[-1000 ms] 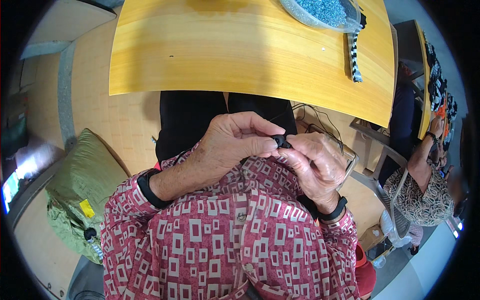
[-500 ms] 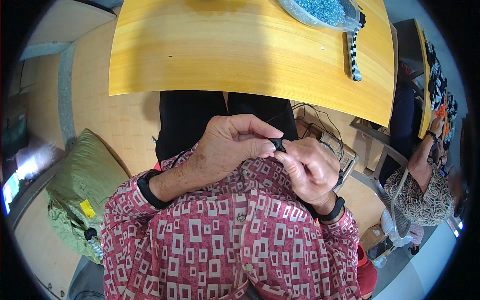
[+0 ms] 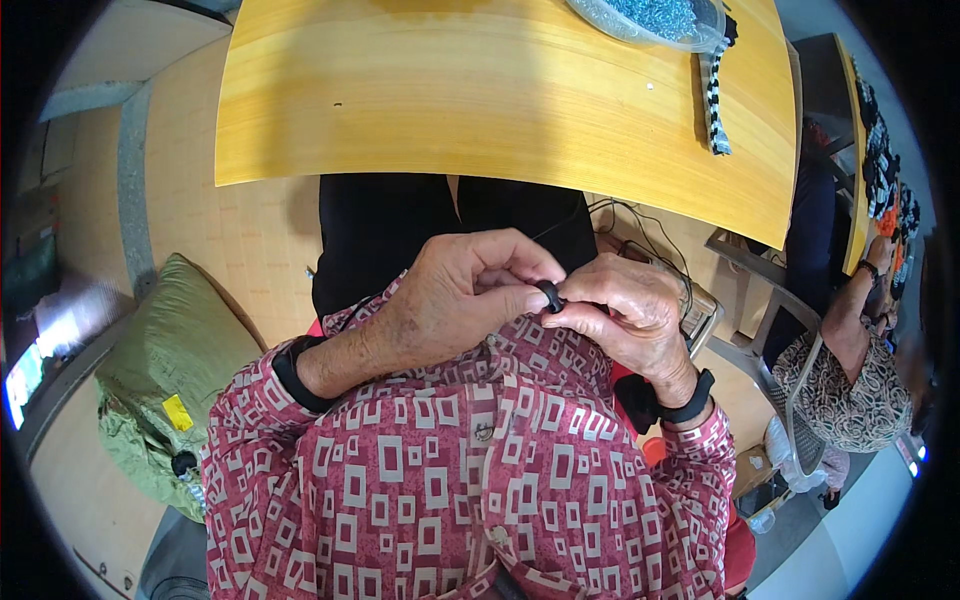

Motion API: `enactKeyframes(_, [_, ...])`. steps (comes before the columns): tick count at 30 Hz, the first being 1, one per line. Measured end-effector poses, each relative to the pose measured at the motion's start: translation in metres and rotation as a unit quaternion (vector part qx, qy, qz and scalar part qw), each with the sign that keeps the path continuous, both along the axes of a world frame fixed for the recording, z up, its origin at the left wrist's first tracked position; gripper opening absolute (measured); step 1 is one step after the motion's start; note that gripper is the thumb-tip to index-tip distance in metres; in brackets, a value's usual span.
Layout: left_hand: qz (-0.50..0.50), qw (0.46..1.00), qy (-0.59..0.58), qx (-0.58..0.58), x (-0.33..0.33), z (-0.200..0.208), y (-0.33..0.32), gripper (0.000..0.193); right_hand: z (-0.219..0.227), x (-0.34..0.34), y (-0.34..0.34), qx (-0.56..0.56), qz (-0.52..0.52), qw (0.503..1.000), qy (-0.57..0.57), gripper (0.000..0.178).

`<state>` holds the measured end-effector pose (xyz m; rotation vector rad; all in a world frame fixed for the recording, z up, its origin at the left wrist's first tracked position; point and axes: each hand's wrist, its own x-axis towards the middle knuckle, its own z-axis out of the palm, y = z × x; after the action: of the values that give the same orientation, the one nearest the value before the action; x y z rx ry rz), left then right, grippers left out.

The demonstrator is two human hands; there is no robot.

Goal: The person assembles small black plastic parts by hand.

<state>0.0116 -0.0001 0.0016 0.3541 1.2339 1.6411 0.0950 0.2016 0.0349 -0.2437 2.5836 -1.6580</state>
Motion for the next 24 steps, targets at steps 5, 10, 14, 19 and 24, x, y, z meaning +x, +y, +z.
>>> enactKeyframes(5, [-0.067, 0.991, 0.107, -0.048, -0.015, 0.014, -0.001, 0.041, 0.003, -0.004, -0.001, 0.025, 0.045, 0.999, 0.001, 0.029])
enactKeyframes(10, [-0.147, 0.985, 0.069, -0.056, -0.023, 0.017, -0.003, 0.057, -0.004, 0.001, -0.004, 0.075, 0.11, 0.989, 0.062, 0.037])
enactKeyframes(14, [-0.169, 0.982, 0.034, -0.072, -0.021, 0.011, -0.003, 0.062, -0.005, 0.002, -0.007, 0.067, 0.121, 0.988, 0.063, 0.035])
enactKeyframes(19, [-0.072, 0.993, -0.094, 0.003, -0.013, 0.003, -0.009, 0.069, -0.006, -0.004, -0.007, 0.019, 0.096, 0.994, 0.052, 0.031])
enactKeyframes(24, [-0.115, 0.992, -0.009, -0.045, -0.017, 0.009, -0.009, 0.072, -0.006, -0.004, -0.01, 0.064, 0.114, 0.989, 0.066, 0.035])
